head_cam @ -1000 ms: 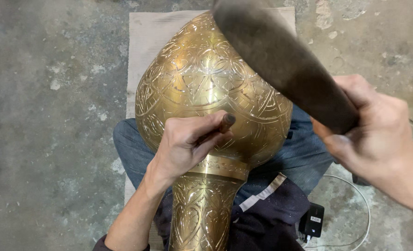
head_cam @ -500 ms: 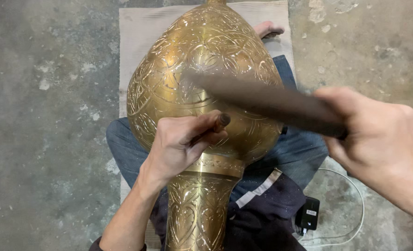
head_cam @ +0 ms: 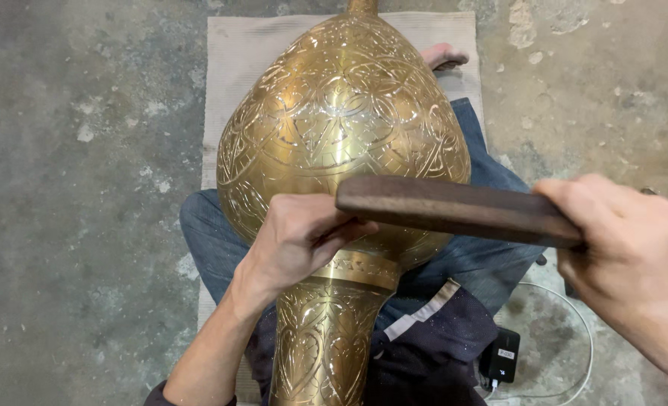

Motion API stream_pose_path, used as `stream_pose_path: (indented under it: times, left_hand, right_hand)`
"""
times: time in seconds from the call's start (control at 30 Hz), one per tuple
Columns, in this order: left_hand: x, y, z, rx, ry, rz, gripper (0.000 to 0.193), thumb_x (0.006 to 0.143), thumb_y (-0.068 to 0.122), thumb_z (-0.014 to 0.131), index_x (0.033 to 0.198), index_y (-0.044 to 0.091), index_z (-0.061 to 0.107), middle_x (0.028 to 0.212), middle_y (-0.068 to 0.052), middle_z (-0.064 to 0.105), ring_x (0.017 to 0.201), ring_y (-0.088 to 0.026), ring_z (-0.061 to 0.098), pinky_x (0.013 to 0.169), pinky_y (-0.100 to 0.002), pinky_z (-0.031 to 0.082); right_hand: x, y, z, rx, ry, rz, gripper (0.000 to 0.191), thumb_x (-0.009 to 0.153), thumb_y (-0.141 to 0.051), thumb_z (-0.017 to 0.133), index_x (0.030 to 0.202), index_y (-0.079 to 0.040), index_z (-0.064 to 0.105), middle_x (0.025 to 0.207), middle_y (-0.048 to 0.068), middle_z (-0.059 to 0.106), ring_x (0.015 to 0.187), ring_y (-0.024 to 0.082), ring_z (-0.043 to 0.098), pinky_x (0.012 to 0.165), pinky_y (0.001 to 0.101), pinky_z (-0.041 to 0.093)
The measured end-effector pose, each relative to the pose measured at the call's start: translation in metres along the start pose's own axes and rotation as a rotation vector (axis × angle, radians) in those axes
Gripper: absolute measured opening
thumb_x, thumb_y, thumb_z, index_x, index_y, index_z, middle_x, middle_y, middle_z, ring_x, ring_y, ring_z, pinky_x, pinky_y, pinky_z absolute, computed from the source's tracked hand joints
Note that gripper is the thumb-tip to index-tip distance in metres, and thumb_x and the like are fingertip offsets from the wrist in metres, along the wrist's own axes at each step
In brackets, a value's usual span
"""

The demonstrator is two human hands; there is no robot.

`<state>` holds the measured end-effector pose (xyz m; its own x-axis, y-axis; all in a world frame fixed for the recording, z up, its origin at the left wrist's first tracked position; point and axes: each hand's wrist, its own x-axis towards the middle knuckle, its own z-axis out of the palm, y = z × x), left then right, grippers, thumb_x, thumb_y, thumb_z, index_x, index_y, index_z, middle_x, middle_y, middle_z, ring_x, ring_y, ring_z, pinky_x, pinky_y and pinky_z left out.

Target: The person sits cross-legged on the floor holding a large engraved brass vessel between their legs. They hold a chisel against the vessel's surface with one hand and strike it with a wooden mallet in the other hand, repositioning the chisel repeatedly to work the decorated metal surface.

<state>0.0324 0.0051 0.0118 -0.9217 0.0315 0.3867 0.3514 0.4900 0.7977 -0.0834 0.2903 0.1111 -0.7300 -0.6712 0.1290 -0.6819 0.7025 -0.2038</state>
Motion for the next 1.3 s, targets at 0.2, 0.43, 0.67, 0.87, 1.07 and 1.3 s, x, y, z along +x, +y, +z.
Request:
stream_pose_path:
  times: [0.2,0.43,0.67,0.87,1.07,1.3]
  left_hand:
    - [-0.002,-0.001,-0.001,0.048,-0.013,0.138,0.02,0.092,0.012,0.076,0.11,0.007,0.072,0.089,-0.007,0.075,0.076,-0.02,0.075,0.069,-0.032,0.061]
    - [-0.01,-0.014,0.002,0.106,-0.037,0.142,0.018,0.086,0.015,0.08,0.1,0.006,0.074,0.076,-0.008,0.071,0.066,-0.021,0.07,0.061,-0.035,0.056]
    - [0.014,-0.016,-0.016,-0.063,0.165,0.044,0.008,0.103,0.005,0.071,0.108,0.011,0.072,0.089,-0.003,0.079,0.072,-0.008,0.079,0.059,-0.024,0.063]
    - [0.079,-0.014,-0.017,-0.157,-0.266,0.106,0.033,0.098,0.011,0.076,0.129,0.01,0.067,0.097,-0.005,0.079,0.088,-0.014,0.079,0.081,-0.033,0.066]
    - [0.13,-0.009,0.004,-0.097,-0.668,0.024,0.047,0.084,0.014,0.08,0.129,0.013,0.065,0.078,-0.001,0.076,0.063,-0.009,0.071,0.063,-0.029,0.059]
    - [0.143,-0.01,0.006,-0.02,-0.849,-0.029,0.045,0.081,0.017,0.081,0.125,0.014,0.069,0.064,0.001,0.071,0.053,-0.009,0.063,0.061,-0.03,0.052]
  right_hand:
    - [-0.011,0.007,0.0,0.128,-0.008,0.033,0.048,0.068,0.011,0.075,0.112,-0.005,0.066,0.084,0.01,0.066,0.073,0.024,0.069,0.063,0.0351,0.053]
    - [-0.022,0.016,0.002,-0.207,-0.132,-0.047,0.052,0.068,0.002,0.078,0.118,-0.009,0.069,0.085,0.007,0.068,0.078,0.025,0.07,0.069,0.0366,0.054]
    - [-0.054,0.026,0.045,0.205,0.154,0.254,0.041,0.079,-0.005,0.079,0.118,-0.006,0.067,0.091,0.013,0.073,0.075,0.024,0.072,0.066,0.0332,0.055]
    - [-0.083,0.028,0.128,0.299,0.249,0.457,0.036,0.085,-0.007,0.081,0.119,-0.01,0.068,0.09,0.012,0.075,0.08,0.021,0.074,0.073,0.0351,0.057]
    - [-0.105,0.018,0.164,0.414,0.212,0.504,0.054,0.08,-0.009,0.079,0.131,-0.01,0.062,0.09,0.013,0.074,0.079,0.026,0.076,0.068,0.0373,0.056]
    - [-0.109,0.019,0.163,0.248,0.133,0.575,0.057,0.077,-0.007,0.082,0.131,-0.011,0.064,0.089,0.017,0.073,0.075,0.031,0.073,0.066,0.0411,0.055]
